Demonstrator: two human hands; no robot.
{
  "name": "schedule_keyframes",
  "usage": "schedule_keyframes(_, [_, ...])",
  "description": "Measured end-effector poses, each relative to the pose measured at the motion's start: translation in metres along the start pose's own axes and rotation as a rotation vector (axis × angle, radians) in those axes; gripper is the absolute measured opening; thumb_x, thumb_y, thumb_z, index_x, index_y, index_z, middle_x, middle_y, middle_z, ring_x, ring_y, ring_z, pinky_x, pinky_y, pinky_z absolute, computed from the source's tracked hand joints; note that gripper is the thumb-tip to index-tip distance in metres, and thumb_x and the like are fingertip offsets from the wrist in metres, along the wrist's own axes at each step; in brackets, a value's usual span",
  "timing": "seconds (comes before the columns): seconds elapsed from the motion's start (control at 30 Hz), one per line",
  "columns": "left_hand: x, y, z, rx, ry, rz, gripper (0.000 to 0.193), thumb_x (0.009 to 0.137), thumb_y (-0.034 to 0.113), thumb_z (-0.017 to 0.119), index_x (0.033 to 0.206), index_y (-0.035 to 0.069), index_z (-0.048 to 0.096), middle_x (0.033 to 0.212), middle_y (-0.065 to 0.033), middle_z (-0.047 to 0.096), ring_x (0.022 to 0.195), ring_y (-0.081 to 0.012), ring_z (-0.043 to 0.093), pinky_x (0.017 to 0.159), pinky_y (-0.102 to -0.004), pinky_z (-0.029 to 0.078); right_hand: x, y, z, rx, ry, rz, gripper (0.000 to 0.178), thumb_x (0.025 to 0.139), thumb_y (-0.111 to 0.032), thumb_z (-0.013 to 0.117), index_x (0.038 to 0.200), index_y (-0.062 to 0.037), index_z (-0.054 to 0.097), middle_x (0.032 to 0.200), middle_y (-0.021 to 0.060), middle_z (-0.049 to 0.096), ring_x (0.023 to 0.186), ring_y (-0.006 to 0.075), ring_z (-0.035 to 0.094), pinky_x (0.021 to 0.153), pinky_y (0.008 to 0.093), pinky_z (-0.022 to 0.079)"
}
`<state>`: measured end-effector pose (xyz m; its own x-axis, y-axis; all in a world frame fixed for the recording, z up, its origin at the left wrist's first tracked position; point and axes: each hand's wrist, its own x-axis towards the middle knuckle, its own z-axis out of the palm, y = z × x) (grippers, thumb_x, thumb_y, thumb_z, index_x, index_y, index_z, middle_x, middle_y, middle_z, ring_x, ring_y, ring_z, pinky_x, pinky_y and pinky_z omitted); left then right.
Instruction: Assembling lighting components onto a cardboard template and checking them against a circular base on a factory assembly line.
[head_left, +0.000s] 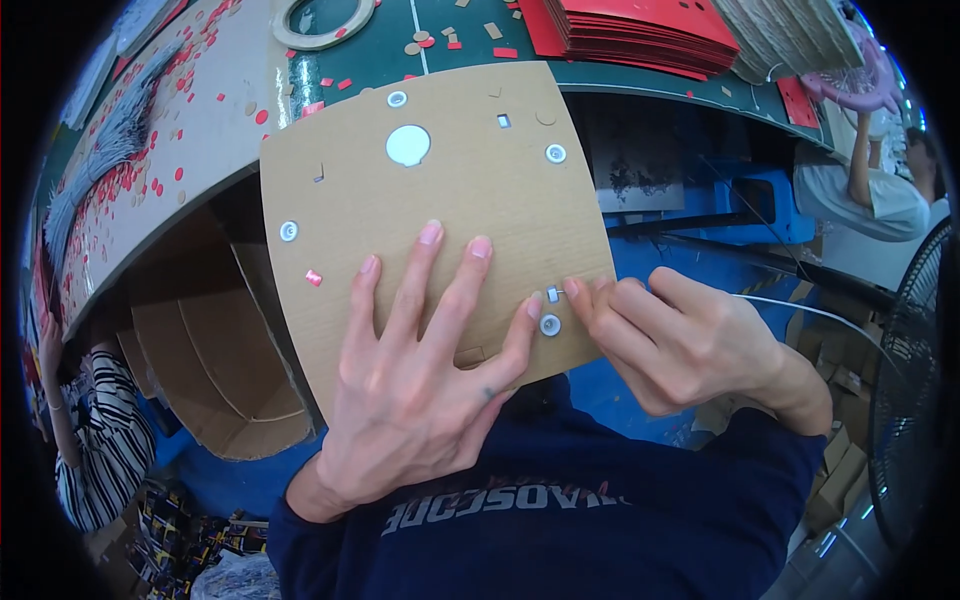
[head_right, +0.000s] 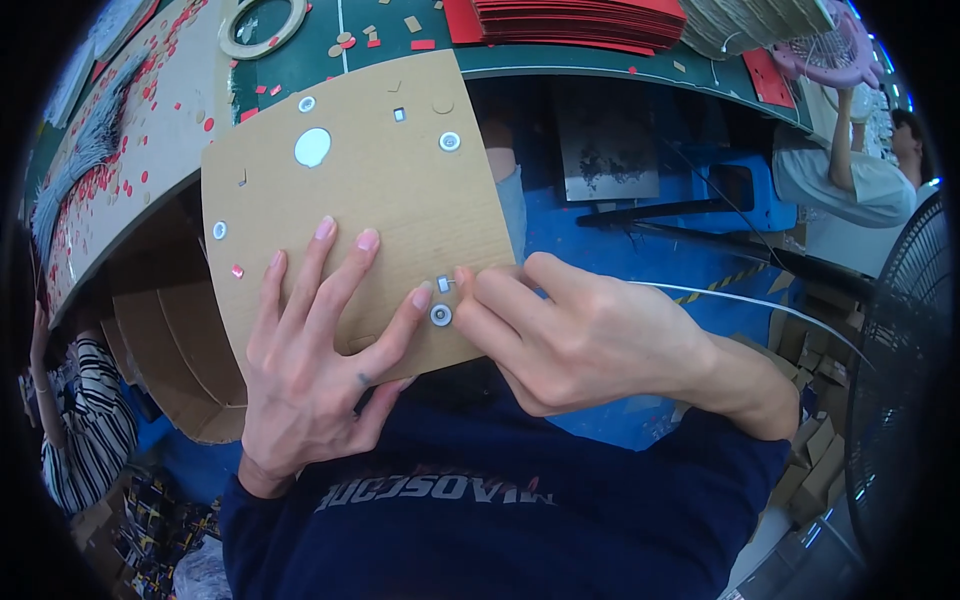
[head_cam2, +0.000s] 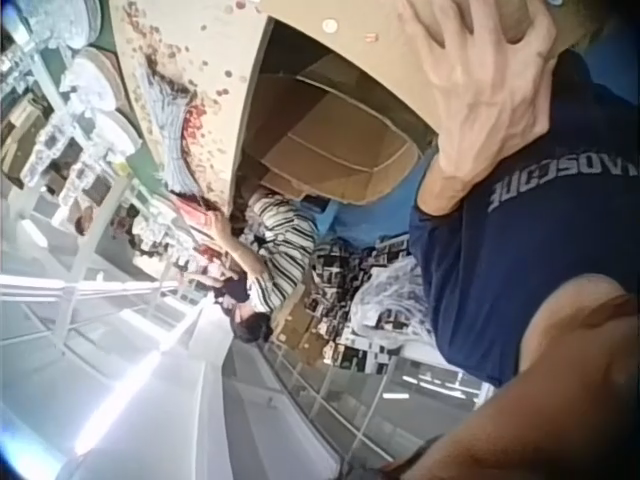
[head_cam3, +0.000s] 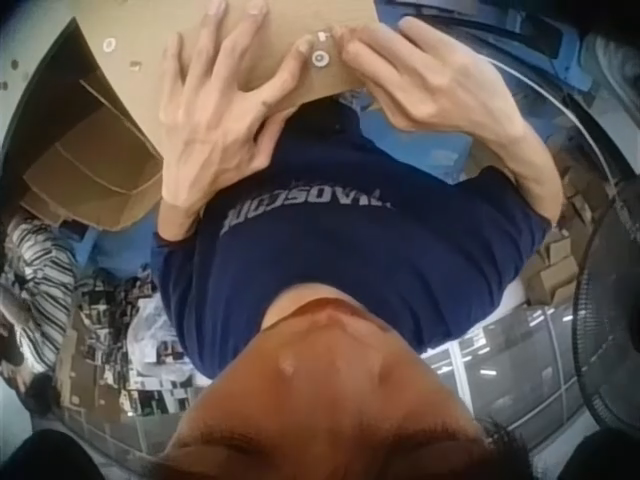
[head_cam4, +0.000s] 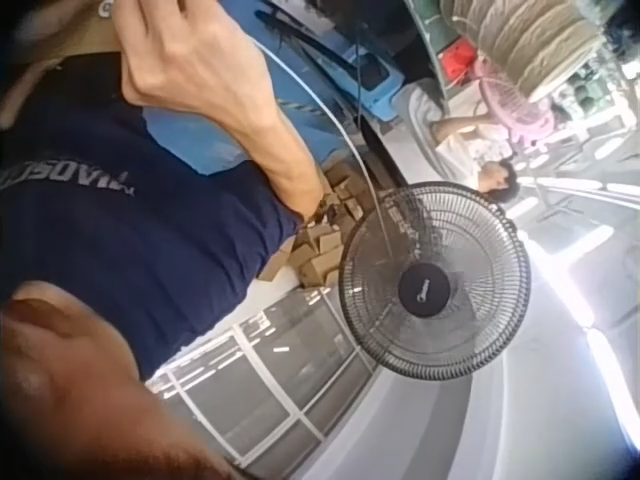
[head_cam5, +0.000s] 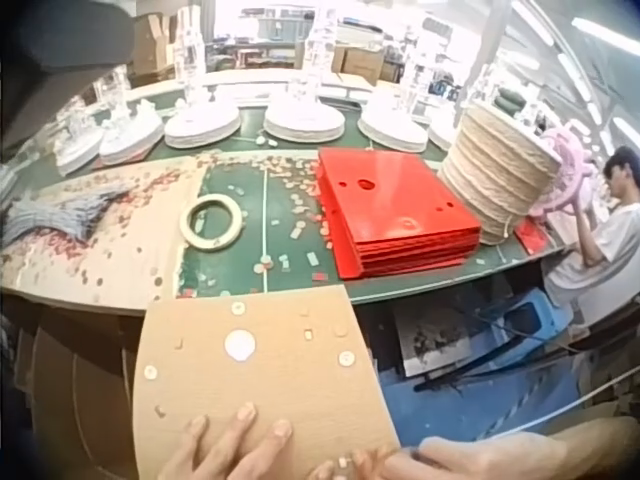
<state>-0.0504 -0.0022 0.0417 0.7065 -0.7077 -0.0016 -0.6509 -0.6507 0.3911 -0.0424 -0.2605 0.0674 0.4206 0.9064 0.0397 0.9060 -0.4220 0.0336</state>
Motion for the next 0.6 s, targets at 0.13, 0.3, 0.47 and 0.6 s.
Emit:
schedule_keyframes(0.13, [-0.0013,-0.0038,0.0013,-0.011,0.019,0.002,0.066,0.069,0.032,0.076,0.134,0.028,0.067,0.153,-0.02,0.047,0.143,-0.0473,0.041,0.113,-0.0653,0.032,0.0019,0.0014,0.0005,-0.005,-0.003,0.035,0.047,0.07,-0.002,0.072,0.114,0.0137,0.07,0.086,0.0098,0.061,0.071,0.0143,0.059,0.054,0.0254,0.039])
schedule_keyframes(0.3, [-0.0045,-0.0062,0.0042,-0.023,0.019,-0.008,0.066,0.071,0.034,0.074,0.136,0.03,0.066,0.153,-0.0193,0.048,0.143,-0.0467,0.042,0.113,-0.065,0.032,0.0022,0.0052,0.0097,0.06,0.114,0.055,0.047,0.067,-0.002,0.073,0.112,0.0118,0.072,0.085,0.0102,0.062,0.068,0.0142,0.057,0.052,0.0254,0.04])
schedule_keyframes(0.47, [-0.0019,-0.0065,0.0019,-0.022,0.018,-0.002,0.064,0.073,0.034,0.072,0.136,0.029,0.067,0.153,-0.0197,0.047,0.143,-0.0466,0.042,0.113,-0.065,0.032,0.0031,0.0055,0.0051,0.096,0.066,0.063,0.046,0.067,-0.003,0.072,0.11,0.0124,0.072,0.085,0.0116,0.062,0.066,0.0145,0.057,0.052,0.0254,0.041])
schedule_keyframes(0.6, [0.0036,-0.0088,-0.001,-0.02,0.013,0.002,0.06,0.075,0.034,0.071,0.135,0.027,0.067,0.153,-0.0202,0.047,0.143,-0.0471,0.042,0.113,-0.0647,0.032,0.0078,0.0081,0.0046,0.178,0.026,0.115,0.043,0.066,-0.004,0.07,0.106,0.0125,0.072,0.085,0.012,0.063,0.068,0.0166,0.061,0.054,0.0258,0.046])
